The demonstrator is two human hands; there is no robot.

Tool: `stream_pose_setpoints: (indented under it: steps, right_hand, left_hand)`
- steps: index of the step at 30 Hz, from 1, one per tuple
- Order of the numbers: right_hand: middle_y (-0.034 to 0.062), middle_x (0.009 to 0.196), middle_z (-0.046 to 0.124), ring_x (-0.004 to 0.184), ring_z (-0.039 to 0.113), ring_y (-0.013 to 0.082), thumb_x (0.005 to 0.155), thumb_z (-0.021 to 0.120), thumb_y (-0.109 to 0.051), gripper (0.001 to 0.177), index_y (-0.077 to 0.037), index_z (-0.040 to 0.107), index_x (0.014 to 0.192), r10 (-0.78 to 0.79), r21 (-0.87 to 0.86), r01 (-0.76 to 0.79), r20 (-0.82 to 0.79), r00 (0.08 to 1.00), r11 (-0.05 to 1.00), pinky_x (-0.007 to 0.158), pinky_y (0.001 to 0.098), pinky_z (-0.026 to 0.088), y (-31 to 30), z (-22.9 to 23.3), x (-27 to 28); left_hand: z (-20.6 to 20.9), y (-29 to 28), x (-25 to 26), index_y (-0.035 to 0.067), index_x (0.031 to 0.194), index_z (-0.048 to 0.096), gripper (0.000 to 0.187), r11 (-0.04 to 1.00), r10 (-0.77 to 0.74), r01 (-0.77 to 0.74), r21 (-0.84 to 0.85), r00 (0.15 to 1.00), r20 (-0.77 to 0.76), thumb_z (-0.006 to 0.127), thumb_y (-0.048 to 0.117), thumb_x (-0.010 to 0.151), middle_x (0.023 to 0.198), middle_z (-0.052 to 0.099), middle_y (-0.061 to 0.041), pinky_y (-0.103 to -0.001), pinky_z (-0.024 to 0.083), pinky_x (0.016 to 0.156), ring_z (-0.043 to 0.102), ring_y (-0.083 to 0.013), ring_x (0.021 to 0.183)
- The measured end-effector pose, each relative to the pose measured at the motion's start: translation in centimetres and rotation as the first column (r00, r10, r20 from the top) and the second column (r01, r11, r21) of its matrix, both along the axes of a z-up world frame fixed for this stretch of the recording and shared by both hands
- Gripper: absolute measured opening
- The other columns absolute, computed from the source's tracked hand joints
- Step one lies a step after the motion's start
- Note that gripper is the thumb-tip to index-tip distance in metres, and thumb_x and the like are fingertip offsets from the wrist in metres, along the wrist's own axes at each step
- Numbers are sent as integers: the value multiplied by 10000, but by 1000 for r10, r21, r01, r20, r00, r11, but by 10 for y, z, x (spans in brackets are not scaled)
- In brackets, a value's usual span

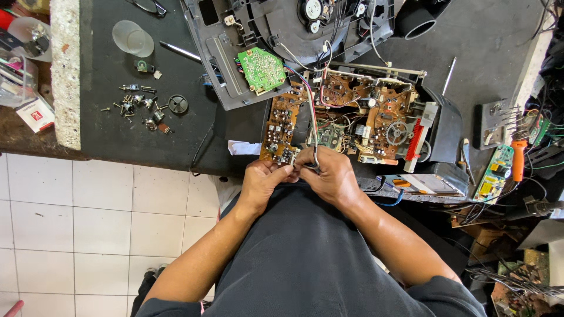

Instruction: The person works on a disassembled boombox, handling a circuit board and connecting wires. They use a multimeter to test components and manipulate the internal gears and casing of the device.

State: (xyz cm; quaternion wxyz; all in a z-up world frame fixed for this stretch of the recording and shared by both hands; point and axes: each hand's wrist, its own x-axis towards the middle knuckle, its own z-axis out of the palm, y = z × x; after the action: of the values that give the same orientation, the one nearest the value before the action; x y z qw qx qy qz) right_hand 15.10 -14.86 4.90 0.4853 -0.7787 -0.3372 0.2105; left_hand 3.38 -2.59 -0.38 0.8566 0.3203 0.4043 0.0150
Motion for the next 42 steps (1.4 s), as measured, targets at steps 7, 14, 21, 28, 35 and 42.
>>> stream_pose_setpoints:
  steps: [7, 14, 21, 28, 35, 42]
  right_hand:
    - [123, 817, 763, 792, 756, 360, 769, 743, 57, 169, -108, 756, 805, 2, -69, -5, -44, 999, 998, 743, 438, 585, 0, 1, 2]
    - [115, 821, 765, 811, 760, 356, 769, 767, 22, 151, -121, 760, 817, 13, -108, -17, -39, 999, 994, 759, 438, 588, 1, 1, 2]
    - [134, 822, 743, 821, 745, 373, 791, 808, -45, 128, -137, 761, 866, -12, -213, 17, 23, 1000, 977, 753, 451, 585, -1, -5, -1]
    - [208, 976, 690, 935, 726, 412, 723, 944, -223, 513, -63, 684, 1135, -208, -485, 159, -50, 977, 860, 825, 510, 572, 7, 18, 4]
    - [94, 1038, 748, 927, 755, 236, 680, 940, -309, 635, -119, 710, 1241, -349, -517, 167, -277, 895, 840, 824, 387, 588, 0, -2, 9]
    - [44, 822, 702, 696, 692, 147, 688, 898, -280, 413, -152, 795, 1067, -339, -514, 127, -343, 876, 848, 652, 304, 560, 4, -7, 11]
  left_hand:
    - [-6, -2, -1, -89, 936, 711, 204, 1000, -20, 20, -8, 1000, 12, 856, -16, 813, 754, 754, -165, -350, 667, 658, 776, -229, 679]
    - [-7, -3, -1, -91, 980, 723, 219, 999, -33, 33, -6, 999, 7, 850, 2, 829, 785, 770, -161, -343, 670, 667, 777, -214, 703]
    - [-2, -4, 2, -91, 995, 720, 213, 999, -34, 34, 14, 999, 10, 835, 10, 846, 794, 775, -160, -333, 671, 652, 780, -212, 702]
    - [-2, -6, 4, -112, 985, 696, 188, 1000, -16, 16, 25, 1000, 12, 795, 10, 880, 805, 776, -215, -382, 682, 654, 784, -272, 694]
    - [4, -8, 5, -124, 964, 672, 155, 1000, 2, -2, 30, 1000, 5, 748, 3, 919, 793, 769, -257, -426, 690, 656, 791, -312, 696]
    - [-4, -14, 3, -127, 962, 655, 143, 998, 7, -6, 66, 1000, -8, 706, 5, 942, 802, 765, -290, -468, 687, 688, 790, -342, 702]
